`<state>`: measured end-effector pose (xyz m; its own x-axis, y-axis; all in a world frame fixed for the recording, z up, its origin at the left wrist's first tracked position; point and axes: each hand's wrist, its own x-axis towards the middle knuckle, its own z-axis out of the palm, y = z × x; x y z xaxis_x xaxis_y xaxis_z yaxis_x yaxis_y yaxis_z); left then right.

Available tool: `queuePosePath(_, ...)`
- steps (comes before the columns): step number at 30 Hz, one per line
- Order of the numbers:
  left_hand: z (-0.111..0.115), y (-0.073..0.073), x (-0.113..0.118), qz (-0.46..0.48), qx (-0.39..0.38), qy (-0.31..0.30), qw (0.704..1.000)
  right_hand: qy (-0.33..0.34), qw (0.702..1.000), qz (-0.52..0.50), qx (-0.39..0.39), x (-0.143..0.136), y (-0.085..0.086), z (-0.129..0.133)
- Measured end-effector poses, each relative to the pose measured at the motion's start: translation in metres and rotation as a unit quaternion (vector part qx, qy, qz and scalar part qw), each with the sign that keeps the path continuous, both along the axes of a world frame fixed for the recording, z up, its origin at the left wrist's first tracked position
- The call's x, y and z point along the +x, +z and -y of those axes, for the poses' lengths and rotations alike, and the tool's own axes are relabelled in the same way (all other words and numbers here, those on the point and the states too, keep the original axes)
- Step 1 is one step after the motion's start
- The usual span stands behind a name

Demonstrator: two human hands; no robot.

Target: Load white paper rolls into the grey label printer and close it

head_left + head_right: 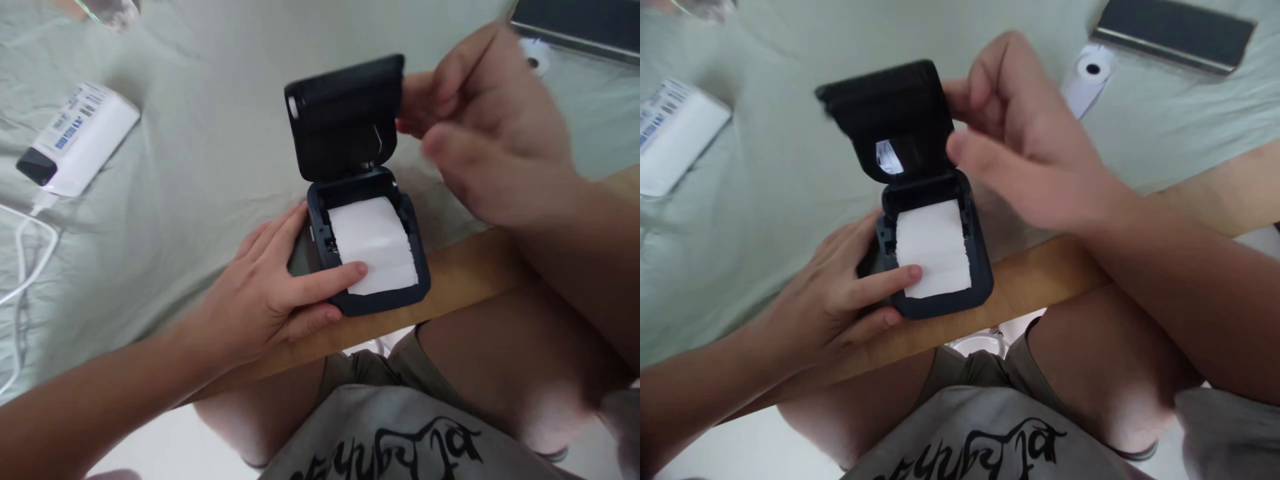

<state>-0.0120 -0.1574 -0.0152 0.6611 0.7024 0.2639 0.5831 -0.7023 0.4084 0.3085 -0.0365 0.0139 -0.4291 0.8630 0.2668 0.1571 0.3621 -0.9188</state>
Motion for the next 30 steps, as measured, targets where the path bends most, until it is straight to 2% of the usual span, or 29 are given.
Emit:
queuePosePath(2,0.0,0.0,-0.001,0.001,0.005,-0.005,1.0,-0.052,0.998,-0.043,0.018,0.001,0.004,0.006)
queuePosePath(4,0.0,-0.001,-0.002,-0.003,0.007,-0.005,1.0,-0.061,0.998,-0.001,0.031,0.003,0.009,0.012)
queuePosePath(7,-0.001,-0.004,-0.004,0.002,0.006,0.0,1.0,0.03,0.992,0.125,0.019,0.002,0.01,0.016)
queuePosePath(10,-0.001,-0.006,-0.005,0.009,0.015,-0.002,1.0,0.1,0.979,0.177,-0.008,0.0,0.008,0.015)
queuePosePath(19,0.006,0.005,0.002,0.017,-0.024,0.04,0.999,0.136,0.966,0.212,-0.061,0.001,0.019,0.01)
queuePosePath(25,0.003,0.003,-0.001,0.006,-0.025,0.04,0.999,0.155,0.965,0.195,-0.085,0.006,0.005,0.005)
queuePosePath(27,0.005,0.004,0.003,0.003,-0.012,0.045,0.999,0.123,0.973,0.189,-0.057,0.008,0.003,0.007)
queuePosePath(30,0.011,0.007,0.009,-0.017,0.011,0.066,0.998,-0.001,0.977,0.213,0.018,0.011,0.007,0.014)
